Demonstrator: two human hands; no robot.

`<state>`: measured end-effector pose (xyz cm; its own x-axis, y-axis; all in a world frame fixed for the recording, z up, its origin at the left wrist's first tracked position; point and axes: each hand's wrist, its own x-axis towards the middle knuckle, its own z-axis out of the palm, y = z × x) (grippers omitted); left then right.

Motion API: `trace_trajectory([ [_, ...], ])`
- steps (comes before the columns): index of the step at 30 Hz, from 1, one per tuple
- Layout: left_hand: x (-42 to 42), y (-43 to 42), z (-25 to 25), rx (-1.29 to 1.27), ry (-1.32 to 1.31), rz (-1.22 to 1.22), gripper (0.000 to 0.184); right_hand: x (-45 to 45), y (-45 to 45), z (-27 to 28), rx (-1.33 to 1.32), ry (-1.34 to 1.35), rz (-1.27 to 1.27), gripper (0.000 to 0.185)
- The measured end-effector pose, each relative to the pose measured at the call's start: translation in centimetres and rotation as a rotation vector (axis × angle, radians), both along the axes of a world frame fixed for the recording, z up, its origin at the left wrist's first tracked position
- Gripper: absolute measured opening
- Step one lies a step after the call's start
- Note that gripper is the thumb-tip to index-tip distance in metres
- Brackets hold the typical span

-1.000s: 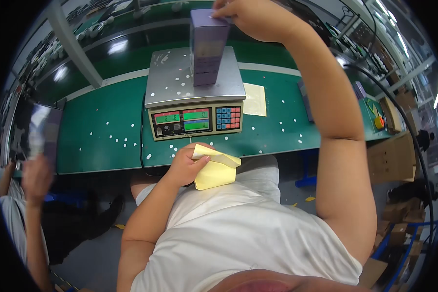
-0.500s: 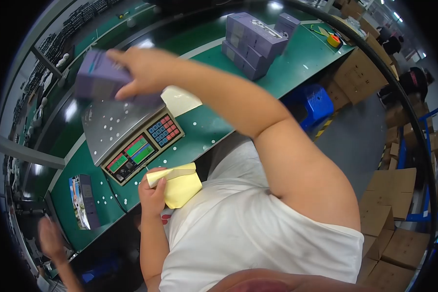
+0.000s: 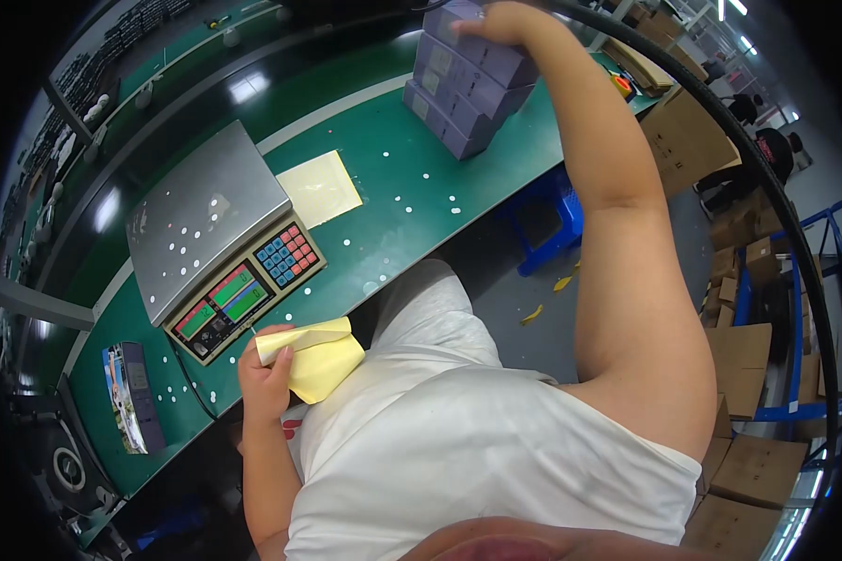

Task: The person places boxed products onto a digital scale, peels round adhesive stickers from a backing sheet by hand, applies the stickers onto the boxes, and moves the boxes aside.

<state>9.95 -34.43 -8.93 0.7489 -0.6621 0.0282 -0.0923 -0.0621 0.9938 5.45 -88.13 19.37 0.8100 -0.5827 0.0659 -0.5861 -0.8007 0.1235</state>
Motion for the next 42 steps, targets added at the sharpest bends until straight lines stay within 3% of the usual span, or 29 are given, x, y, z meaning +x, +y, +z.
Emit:
trace_trajectory([
  [5, -0.2, 0.3, -0.1, -0.016, -0.024, -0.018, 0.019, -3.7, -5.9, -2.7, -0.048, -0.217, -0.046, 0.070],
  [7, -0.1, 0.4, -0.1, -0.032, -0.036, -0.020, 0.021, -5.9, -10.0, -6.8, -0.031, -0.542, 0.047, 0.099],
  [8, -0.2, 0.5, -0.1, -0.036, -0.036, -0.017, 0.021, -6.5, -9.4, -8.3, -0.036, -0.543, 0.051, 0.099],
  [10, -0.2, 0.5, -0.1, -0.046, -0.035, -0.013, 0.021, -8.7, -6.0, -11.4, -0.100, -0.924, 0.131, 0.110],
  [13, 0.0, 0.4, -0.3, -0.032, -0.054, -0.037, 0.021, -9.1, -3.5, -16.8, -0.045, -1.024, 0.190, 0.123],
  [17, 0.2, 0.4, -0.1, 0.014, -0.051, -0.065, 0.021, -7.1, 0.0, -16.6, 0.003, -1.013, 0.049, 0.125],
  [25, -0.5, 0.5, -0.3, -0.008, -0.083, 0.010, 0.019, -5.4, -0.3, -13.9, 0.085, -1.071, 0.076, 0.109],
  [29, -0.5, 0.3, 0.0, 0.006, -0.109, 0.007, 0.019, -5.1, 0.3, -12.7, 0.052, -0.989, 0.023, 0.110],
  [38, -0.3, 0.5, 0.0, 0.017, -0.153, -0.025, 0.019, -5.5, 0.7, -17.5, 0.075, -1.105, 0.072, 0.117],
  [42, -0.5, 0.3, 0.2, 0.015, -0.101, -0.002, 0.020, -6.2, 0.8, -20.0, -0.066, -1.329, 0.202, 0.107],
])
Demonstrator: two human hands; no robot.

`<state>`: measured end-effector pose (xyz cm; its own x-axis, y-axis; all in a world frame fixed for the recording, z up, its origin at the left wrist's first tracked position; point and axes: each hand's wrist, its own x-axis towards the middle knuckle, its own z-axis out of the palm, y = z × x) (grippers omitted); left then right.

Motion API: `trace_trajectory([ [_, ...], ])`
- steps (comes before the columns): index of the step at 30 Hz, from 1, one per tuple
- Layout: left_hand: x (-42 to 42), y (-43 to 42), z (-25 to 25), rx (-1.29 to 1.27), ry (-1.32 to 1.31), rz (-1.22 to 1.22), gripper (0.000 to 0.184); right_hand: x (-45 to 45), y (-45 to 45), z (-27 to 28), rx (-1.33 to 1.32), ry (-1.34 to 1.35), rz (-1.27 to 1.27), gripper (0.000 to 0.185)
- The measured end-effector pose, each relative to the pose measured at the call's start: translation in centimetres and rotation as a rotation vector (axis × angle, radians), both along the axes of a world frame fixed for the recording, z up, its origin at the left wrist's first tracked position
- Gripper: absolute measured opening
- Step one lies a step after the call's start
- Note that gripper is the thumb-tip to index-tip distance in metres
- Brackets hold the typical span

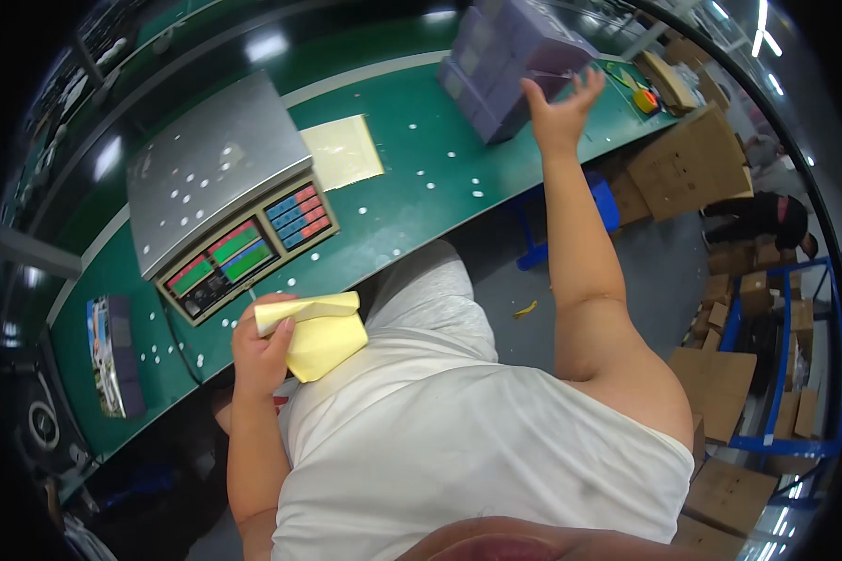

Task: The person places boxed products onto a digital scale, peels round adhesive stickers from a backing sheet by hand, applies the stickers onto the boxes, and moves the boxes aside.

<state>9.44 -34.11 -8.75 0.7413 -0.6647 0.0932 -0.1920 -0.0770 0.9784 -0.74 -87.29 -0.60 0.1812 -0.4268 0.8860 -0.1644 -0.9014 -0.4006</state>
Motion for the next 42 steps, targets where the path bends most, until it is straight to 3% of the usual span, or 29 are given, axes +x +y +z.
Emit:
trace_trajectory([
  [3, -0.3, 0.0, -0.2, -0.046, 0.113, 0.017, 0.020, -0.3, 5.0, -0.4, -0.205, -0.063, 0.114, 0.079],
  [7, -1.2, 4.6, 2.5, -0.023, -0.067, 0.070, 0.021, 3.4, 19.0, 0.3, -0.079, -0.046, 0.922, 0.058],
  [10, -2.3, 9.0, 5.1, -0.190, 0.061, 0.216, 0.019, 7.1, 29.1, 5.3, -0.131, 0.425, 1.276, 0.056],
  [12, -1.3, 13.1, 4.6, -0.305, -0.278, 0.426, 0.018, 11.5, 36.3, 6.8, -0.180, 0.623, 1.451, 0.067],
  [13, -0.9, 15.3, 4.2, -0.307, -0.319, 0.588, 0.020, 14.2, 39.7, 6.5, -0.197, 0.715, 1.516, 0.073],
  [14, -0.4, 17.4, 3.8, -0.309, -0.356, 0.748, 0.021, 17.1, 42.9, 6.5, -0.204, 0.886, 1.541, 0.080],
  [15, 0.1, 19.1, 3.7, -0.308, -0.361, 0.752, 0.021, 19.6, 46.0, 7.3, -0.235, 1.072, 1.511, 0.087],
  [16, 0.8, 20.6, 3.7, -0.432, -0.212, 0.916, 0.024, 24.0, 49.4, 5.0, -0.352, 1.054, 1.461, 0.092],
  [17, 1.3, 21.6, 3.5, -0.557, -0.058, 1.074, 0.026, 26.9, 52.4, 5.0, -0.355, 1.230, 1.314, 0.093],
  [18, 2.0, 22.2, 2.9, -0.557, -0.066, 1.075, 0.026, 30.7, 55.4, 2.7, -0.414, 1.302, 1.150, 0.078],
  [21, 4.2, 23.4, 1.5, -0.757, 0.053, 1.041, 0.030, 36.1, 59.1, -0.1, -0.830, 1.468, 1.242, 0.058],
  [24, 4.6, 23.1, 2.2, -0.756, 0.019, 0.999, 0.031, 34.9, 59.6, 0.2, -0.331, 1.271, 1.140, 0.047],
  [26, 4.6, 22.3, 2.4, -0.771, 0.008, 0.967, 0.032, 30.5, 57.8, 3.6, -0.174, 1.001, 1.279, 0.044],
  [28, 4.3, 21.3, 3.5, -0.857, 0.014, 0.814, 0.033, 26.8, 54.8, 6.8, -0.250, 0.489, 1.394, 0.047],
  [30, 5.0, 19.8, 4.7, -0.904, 0.017, 0.713, 0.033, 24.6, 50.7, 9.6, -0.336, 0.250, 1.482, 0.057],
  [33, 6.7, 16.2, 6.3, -0.987, 0.137, 0.319, 0.034, 22.2, 44.7, 12.2, -0.295, 0.223, 1.567, 0.066],
  [37, 9.1, 8.9, 8.6, -1.064, 0.325, 0.166, 0.033, 19.4, 38.4, 15.0, -0.120, 0.195, 1.497, 0.083],
  [42, 9.2, 3.0, 9.8, -1.014, 0.345, 0.101, 0.032, 16.6, 33.8, 14.8, 0.194, 0.175, 1.392, 0.072],
])
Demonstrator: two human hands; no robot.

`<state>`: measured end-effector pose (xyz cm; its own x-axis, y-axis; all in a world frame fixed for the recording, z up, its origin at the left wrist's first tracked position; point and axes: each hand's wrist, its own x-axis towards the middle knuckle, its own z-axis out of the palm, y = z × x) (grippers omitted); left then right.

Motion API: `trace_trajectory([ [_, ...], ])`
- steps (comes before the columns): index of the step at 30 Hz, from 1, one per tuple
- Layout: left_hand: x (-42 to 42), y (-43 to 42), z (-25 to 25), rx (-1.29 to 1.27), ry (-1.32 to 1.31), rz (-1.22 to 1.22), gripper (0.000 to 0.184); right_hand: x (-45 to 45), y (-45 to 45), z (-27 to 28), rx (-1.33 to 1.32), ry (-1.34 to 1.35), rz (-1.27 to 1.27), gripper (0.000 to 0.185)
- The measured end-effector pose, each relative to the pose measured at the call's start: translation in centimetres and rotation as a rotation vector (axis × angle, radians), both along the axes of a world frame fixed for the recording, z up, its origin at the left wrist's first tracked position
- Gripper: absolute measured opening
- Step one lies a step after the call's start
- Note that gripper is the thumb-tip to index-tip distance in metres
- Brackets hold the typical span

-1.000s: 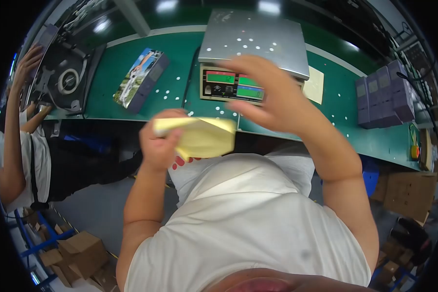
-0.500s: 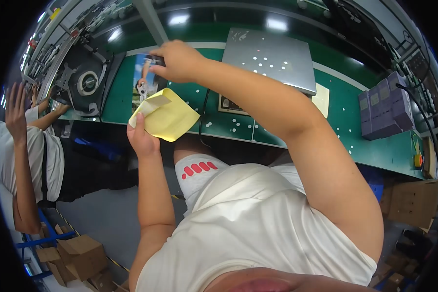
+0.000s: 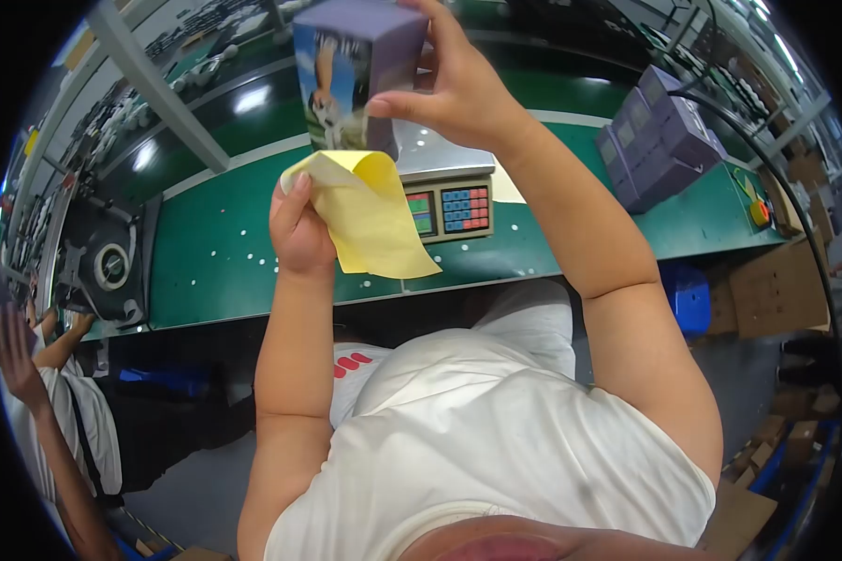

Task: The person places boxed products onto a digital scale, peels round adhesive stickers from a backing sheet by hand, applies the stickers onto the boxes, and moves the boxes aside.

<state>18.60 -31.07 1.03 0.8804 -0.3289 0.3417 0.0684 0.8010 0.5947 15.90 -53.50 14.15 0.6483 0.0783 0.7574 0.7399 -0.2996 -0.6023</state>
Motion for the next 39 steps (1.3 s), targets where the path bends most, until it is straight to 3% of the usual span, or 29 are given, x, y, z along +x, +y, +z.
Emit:
trace_trajectory([
  [4, 0.4, -3.1, 0.7, 0.000, 0.027, -0.126, 0.032, 3.3, -3.9, -4.4, 0.058, 0.139, 0.275, 0.077],
  [8, 1.5, -4.6, 1.6, 0.040, 0.069, -0.216, 0.031, 5.5, -5.6, -5.2, -0.027, 0.415, 0.540, 0.085],
  [12, 1.3, -3.6, 1.6, 0.207, 0.046, -0.035, 0.029, 6.8, -5.6, -7.2, 0.121, 0.508, 0.463, 0.077],
  [15, -2.2, -1.5, 1.5, 0.458, -0.028, -0.039, 0.028, 8.9, -6.9, -10.8, 0.166, 0.445, 0.209, 0.071],
  [20, -6.4, -1.1, -0.6, 0.632, -0.054, 0.070, 0.028, 9.3, -8.9, -13.9, 0.089, 0.394, 0.081, 0.079],
  [22, -7.2, -1.0, -0.5, 0.684, -0.047, 0.053, 0.029, 7.4, -8.6, -12.4, -0.074, 0.288, -0.281, 0.053],
  [24, -7.6, -1.0, -0.5, 0.709, -0.042, 0.042, 0.029, 4.8, -8.6, -11.1, -0.160, 0.232, -0.460, 0.045],
  [26, -8.0, -0.9, -0.6, 0.749, -0.052, 0.103, 0.030, 1.0, -8.4, -9.9, -0.169, 0.093, -0.460, 0.068],
  [28, -8.0, -0.8, -0.6, 0.766, -0.041, 0.145, 0.030, -4.5, -6.1, -8.8, -0.234, 0.153, -0.134, 0.067],
  [31, -8.3, -0.8, -0.6, 0.675, -0.057, 0.042, 0.034, -8.8, -2.7, -8.4, -0.414, 0.414, -0.039, 0.051],
  [34, -8.2, -0.8, -0.7, 0.510, 0.031, -0.109, 0.039, -9.0, -2.7, -8.6, -0.198, 0.781, 0.130, 0.033],
  [36, -8.2, -0.8, -0.6, 0.425, 0.074, -0.173, 0.042, -9.1, -2.2, -9.0, -0.181, 0.739, 0.101, 0.029],
  [39, -8.7, -1.1, -0.4, 0.548, -0.130, -0.029, 0.046, -9.3, -1.4, -9.5, -0.146, 0.656, 0.054, 0.021],
])
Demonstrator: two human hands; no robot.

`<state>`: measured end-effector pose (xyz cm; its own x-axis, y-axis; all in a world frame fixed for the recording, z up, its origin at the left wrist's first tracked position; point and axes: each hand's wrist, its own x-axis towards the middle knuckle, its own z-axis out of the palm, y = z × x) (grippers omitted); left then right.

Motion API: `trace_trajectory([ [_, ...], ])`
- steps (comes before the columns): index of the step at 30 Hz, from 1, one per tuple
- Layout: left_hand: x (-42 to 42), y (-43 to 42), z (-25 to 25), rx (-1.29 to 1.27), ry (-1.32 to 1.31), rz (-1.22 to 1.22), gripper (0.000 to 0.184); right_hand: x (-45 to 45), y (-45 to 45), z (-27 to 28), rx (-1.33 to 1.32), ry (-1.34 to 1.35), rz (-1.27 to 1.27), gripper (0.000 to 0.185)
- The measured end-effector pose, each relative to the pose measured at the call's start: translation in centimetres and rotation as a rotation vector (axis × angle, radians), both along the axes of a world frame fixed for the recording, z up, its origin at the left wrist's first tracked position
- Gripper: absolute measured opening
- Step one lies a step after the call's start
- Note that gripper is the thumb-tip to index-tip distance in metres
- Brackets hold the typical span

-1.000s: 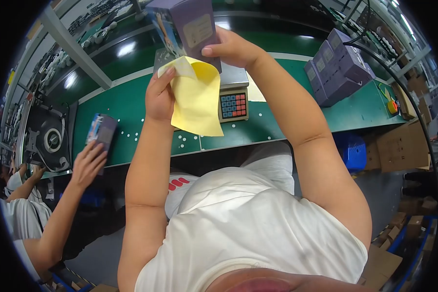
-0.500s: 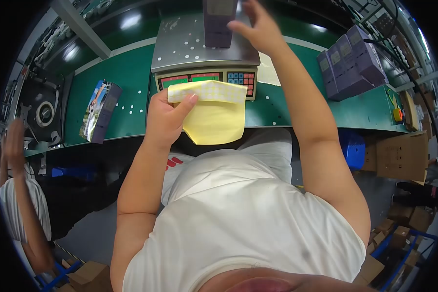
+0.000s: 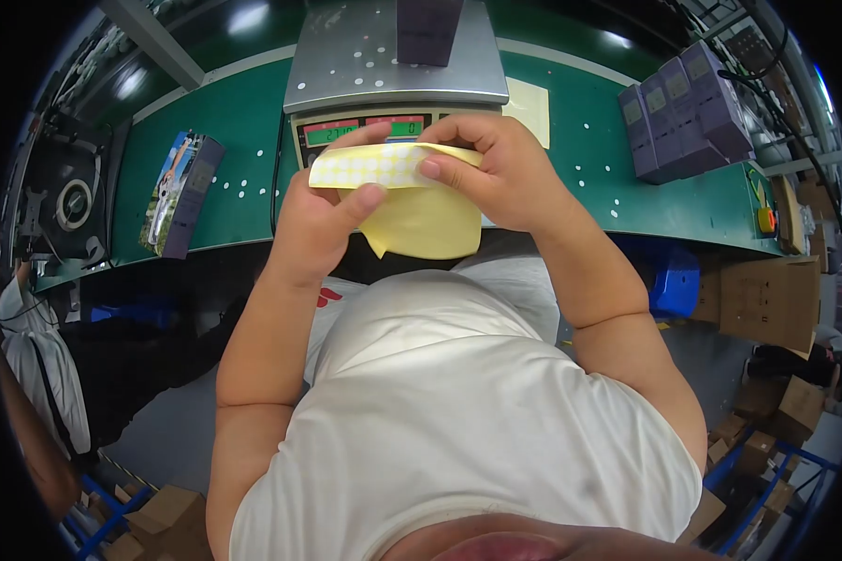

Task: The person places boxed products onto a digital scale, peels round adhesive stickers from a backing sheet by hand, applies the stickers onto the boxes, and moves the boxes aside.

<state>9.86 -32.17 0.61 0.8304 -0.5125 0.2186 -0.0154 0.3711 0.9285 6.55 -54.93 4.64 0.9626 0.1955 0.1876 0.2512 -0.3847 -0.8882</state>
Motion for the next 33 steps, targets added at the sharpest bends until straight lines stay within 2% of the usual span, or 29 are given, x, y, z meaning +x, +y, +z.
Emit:
trace_trajectory([
  [4, -0.6, -0.1, -0.1, 0.037, 0.057, 0.117, 0.049, 0.0, 0.6, 0.1, -0.139, -0.075, 0.004, 0.023],
  [7, -1.2, -0.4, 0.2, 0.077, -0.001, 0.186, 0.045, 0.2, 1.0, 0.1, -0.286, -0.670, -0.152, 0.025],
  [8, -1.4, -0.4, 0.3, 0.097, -0.029, 0.217, 0.043, 0.2, 1.2, 0.2, -0.285, -0.665, -0.152, 0.025],
  [11, -1.8, -0.6, 0.4, 0.207, -0.145, 0.283, 0.035, -0.1, 1.6, 0.8, -0.493, -0.863, -0.072, 0.025],
  [16, -1.4, -0.6, 0.1, 0.370, -0.376, 0.408, 0.019, 0.9, 1.5, 0.2, -0.484, -0.870, -0.062, 0.020],
  [20, -1.8, -0.7, 0.5, 0.385, -0.376, 0.422, 0.016, 0.6, 1.4, 0.5, -0.564, -0.856, -0.021, 0.019],
  [25, -1.9, -0.6, 0.9, 0.395, -0.370, 0.426, 0.017, 0.5, 1.8, 0.5, -0.587, -0.870, 0.001, 0.019],
  [33, -1.6, 0.1, 1.0, 0.521, -0.505, 0.416, 0.019, 0.7, 1.5, 0.7, -0.531, -0.796, 0.024, 0.023],
])
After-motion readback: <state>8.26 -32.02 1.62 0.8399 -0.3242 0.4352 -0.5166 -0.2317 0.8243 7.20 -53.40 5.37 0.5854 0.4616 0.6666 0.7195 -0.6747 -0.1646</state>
